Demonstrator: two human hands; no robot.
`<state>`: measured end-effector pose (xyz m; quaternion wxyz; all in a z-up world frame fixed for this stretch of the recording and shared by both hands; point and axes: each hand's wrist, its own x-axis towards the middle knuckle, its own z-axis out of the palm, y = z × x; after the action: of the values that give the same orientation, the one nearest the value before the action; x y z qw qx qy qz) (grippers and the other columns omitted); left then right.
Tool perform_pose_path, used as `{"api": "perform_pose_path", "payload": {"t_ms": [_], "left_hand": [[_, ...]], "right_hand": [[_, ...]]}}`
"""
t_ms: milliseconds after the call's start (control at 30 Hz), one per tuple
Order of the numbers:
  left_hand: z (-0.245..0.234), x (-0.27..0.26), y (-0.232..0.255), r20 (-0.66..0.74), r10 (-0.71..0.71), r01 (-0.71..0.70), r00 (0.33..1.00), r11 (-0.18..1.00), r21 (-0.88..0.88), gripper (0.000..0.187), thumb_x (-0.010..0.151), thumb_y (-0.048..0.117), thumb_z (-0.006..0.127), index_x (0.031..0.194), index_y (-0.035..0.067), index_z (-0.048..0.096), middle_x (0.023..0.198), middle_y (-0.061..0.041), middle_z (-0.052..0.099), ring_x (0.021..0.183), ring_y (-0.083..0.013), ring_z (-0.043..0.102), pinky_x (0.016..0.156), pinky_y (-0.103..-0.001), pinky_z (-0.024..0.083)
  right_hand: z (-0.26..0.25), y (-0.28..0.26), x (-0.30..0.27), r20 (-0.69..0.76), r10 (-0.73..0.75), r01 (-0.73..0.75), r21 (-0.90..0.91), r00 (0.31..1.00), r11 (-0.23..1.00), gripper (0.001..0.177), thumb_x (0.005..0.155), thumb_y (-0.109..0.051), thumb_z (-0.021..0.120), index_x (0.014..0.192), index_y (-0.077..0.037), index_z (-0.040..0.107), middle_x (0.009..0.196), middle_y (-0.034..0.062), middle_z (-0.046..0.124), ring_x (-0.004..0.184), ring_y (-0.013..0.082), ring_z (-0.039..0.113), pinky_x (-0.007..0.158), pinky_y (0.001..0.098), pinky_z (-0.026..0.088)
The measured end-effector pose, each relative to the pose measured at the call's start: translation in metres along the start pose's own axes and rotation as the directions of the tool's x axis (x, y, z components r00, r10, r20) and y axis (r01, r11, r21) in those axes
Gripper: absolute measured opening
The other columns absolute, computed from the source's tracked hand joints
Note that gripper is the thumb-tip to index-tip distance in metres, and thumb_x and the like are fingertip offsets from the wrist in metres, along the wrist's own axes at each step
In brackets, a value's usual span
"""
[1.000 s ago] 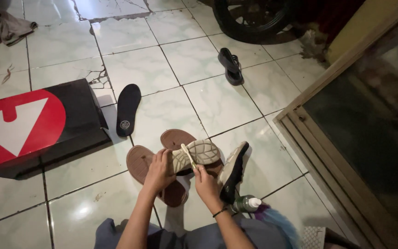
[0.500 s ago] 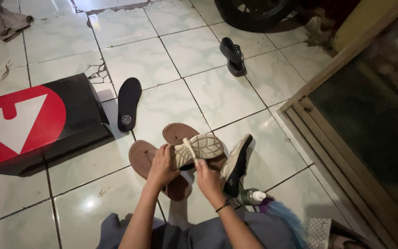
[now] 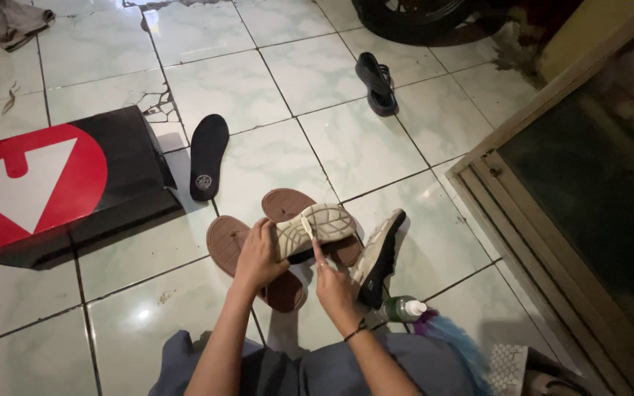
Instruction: Cleaning and applying spray to multiple pairs of shoes on the floor.
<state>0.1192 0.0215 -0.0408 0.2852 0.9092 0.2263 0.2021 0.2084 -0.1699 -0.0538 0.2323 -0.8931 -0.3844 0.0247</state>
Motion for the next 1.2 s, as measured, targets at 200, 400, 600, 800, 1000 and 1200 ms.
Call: {"api": "perform_pose_path", "payload": {"t_ms": [200,400,600,800,1000,1200], "left_hand": [[-0.002,0.001,0.001,0.010,0.039,-0.039,0.999,0.999,-0.005,0.096,0.059,0.024,0.085,0.140,-0.001,0.041,0.137,-0.023,0.050,0.129,-0.0418,0.048,0.112,-0.046,0.038],[0.002,-0.001,-0.001,0.047,-0.003,0.003,0.999,1.000,0.016,0.098,0.060,0.025,0.084,0.145,0.003,0.039,0.139,-0.021,0.051,0.131,-0.0407,0.046,0.112,-0.049,0.038],[0.010,-0.003,-0.001,0.052,0.004,-0.011,0.999,0.989,0.144,0.107,0.063,0.038,0.087,0.153,0.013,0.035,0.143,-0.018,0.049,0.135,-0.0396,0.042,0.113,-0.067,0.026],[0.008,-0.004,-0.002,-0.002,0.002,-0.001,1.000,0.980,0.197,0.096,0.071,0.055,0.084,0.150,0.018,0.044,0.139,-0.012,0.054,0.132,-0.0339,0.048,0.113,-0.066,0.029],[0.003,0.001,0.001,-0.011,0.006,-0.003,1.000,0.976,0.217,0.092,0.066,0.054,0.085,0.143,0.017,0.050,0.134,-0.010,0.058,0.127,-0.0334,0.051,0.112,-0.062,0.034],[-0.007,0.000,0.012,-0.034,-0.012,0.020,0.999,0.972,0.233,0.085,0.067,0.054,0.085,0.138,0.019,0.055,0.127,-0.008,0.062,0.121,-0.0319,0.056,0.107,-0.058,0.039]], "right_hand": [[-0.015,0.010,0.009,-0.071,0.056,-0.058,-0.026,0.996,0.998,0.058,0.103,-0.024,0.055,0.157,-0.040,0.040,0.062,0.0184,0.065,0.054,0.0392,0.063,0.046,0.0499,0.045],[0.002,0.017,-0.005,-0.066,0.064,-0.065,-0.014,0.996,0.998,0.062,0.103,-0.023,0.052,0.160,-0.037,0.033,0.056,0.0145,0.059,0.043,0.0353,0.056,0.042,0.0473,0.042],[0.000,-0.003,-0.013,0.008,-0.019,0.018,0.113,1.000,0.993,0.065,0.105,-0.019,0.051,0.164,-0.030,0.025,0.049,0.0097,0.051,0.038,0.0255,0.048,0.042,0.0432,0.037],[-0.008,-0.008,-0.021,0.001,-0.157,0.156,0.088,0.988,0.984,0.062,0.105,-0.019,0.053,0.162,-0.031,0.033,0.048,0.0078,0.051,0.038,0.0211,0.043,0.041,0.0391,0.036],[-0.006,0.012,-0.010,0.036,-0.022,0.023,-0.005,0.999,1.000,0.055,0.107,-0.024,0.050,0.158,-0.039,0.037,0.053,0.0091,0.059,0.038,0.0243,0.050,0.042,0.0407,0.039],[-0.011,0.031,-0.014,-0.098,0.036,-0.043,-0.070,0.995,0.997,0.062,0.099,-0.024,0.056,0.157,-0.039,0.038,0.060,0.0137,0.064,0.047,0.0313,0.057,0.041,0.0441,0.038]]}}
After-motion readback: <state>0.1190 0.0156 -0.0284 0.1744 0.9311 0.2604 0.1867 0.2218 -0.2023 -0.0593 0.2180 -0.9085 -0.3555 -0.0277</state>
